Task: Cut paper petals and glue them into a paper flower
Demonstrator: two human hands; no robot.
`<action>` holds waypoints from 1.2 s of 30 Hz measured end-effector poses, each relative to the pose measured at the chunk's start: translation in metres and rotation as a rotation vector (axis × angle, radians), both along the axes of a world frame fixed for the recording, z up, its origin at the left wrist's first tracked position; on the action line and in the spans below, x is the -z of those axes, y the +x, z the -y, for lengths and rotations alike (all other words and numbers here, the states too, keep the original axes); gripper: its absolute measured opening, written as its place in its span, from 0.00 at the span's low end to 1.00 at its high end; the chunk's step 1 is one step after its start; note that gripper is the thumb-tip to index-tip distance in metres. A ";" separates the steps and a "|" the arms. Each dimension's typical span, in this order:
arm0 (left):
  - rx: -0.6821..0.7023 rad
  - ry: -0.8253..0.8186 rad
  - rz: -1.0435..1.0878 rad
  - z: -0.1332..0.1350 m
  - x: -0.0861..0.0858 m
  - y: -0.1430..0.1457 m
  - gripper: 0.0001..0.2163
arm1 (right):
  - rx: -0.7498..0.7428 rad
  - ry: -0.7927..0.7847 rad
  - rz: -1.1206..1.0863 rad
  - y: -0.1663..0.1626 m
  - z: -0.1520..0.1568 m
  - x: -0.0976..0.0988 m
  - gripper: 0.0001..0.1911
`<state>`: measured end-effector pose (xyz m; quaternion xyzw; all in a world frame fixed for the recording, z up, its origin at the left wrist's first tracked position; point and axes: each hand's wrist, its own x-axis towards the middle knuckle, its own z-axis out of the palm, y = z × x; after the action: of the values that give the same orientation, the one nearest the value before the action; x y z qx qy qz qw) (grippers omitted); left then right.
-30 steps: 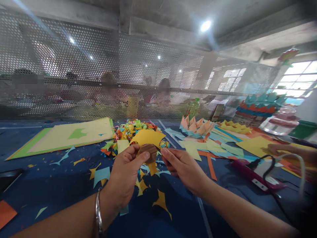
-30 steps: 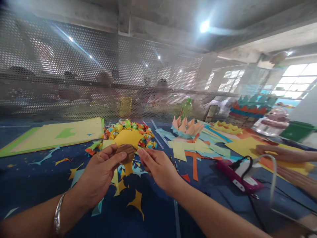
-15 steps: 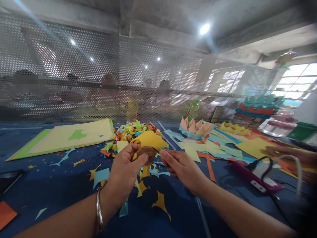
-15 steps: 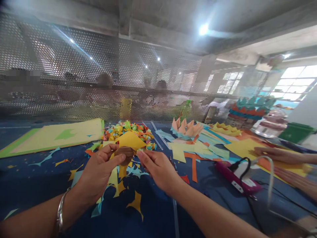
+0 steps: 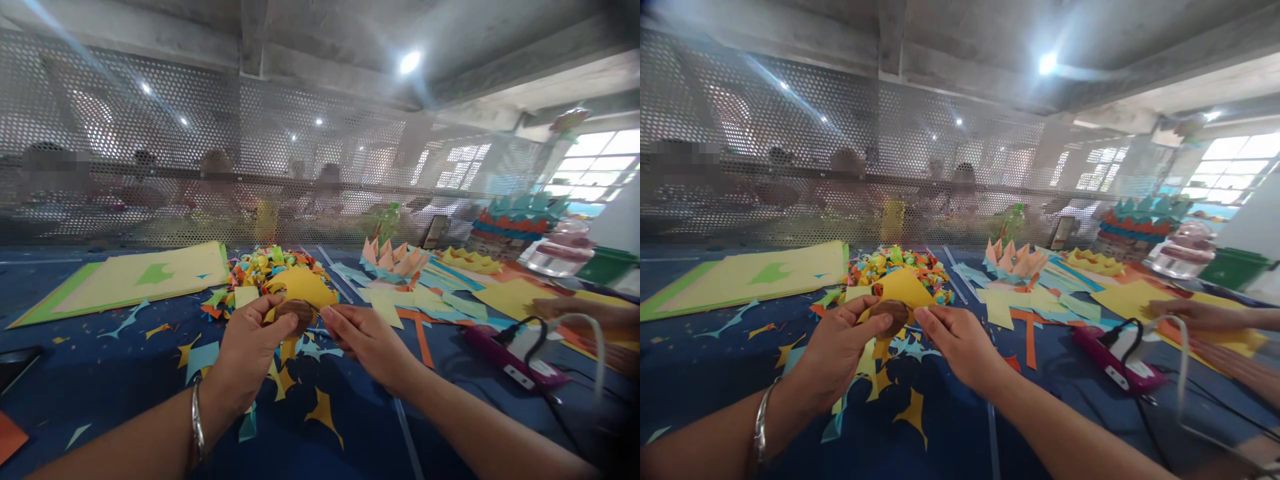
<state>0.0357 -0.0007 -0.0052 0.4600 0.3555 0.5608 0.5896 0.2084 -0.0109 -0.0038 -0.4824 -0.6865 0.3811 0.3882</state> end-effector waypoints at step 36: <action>0.107 0.199 -0.173 0.002 -0.010 -0.004 0.19 | 0.001 0.021 0.078 0.002 -0.001 -0.001 0.22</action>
<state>0.0314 -0.0023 0.0044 0.5809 0.3227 0.5194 0.5373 0.2108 -0.0101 -0.0024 -0.4931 -0.7049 0.3545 0.3665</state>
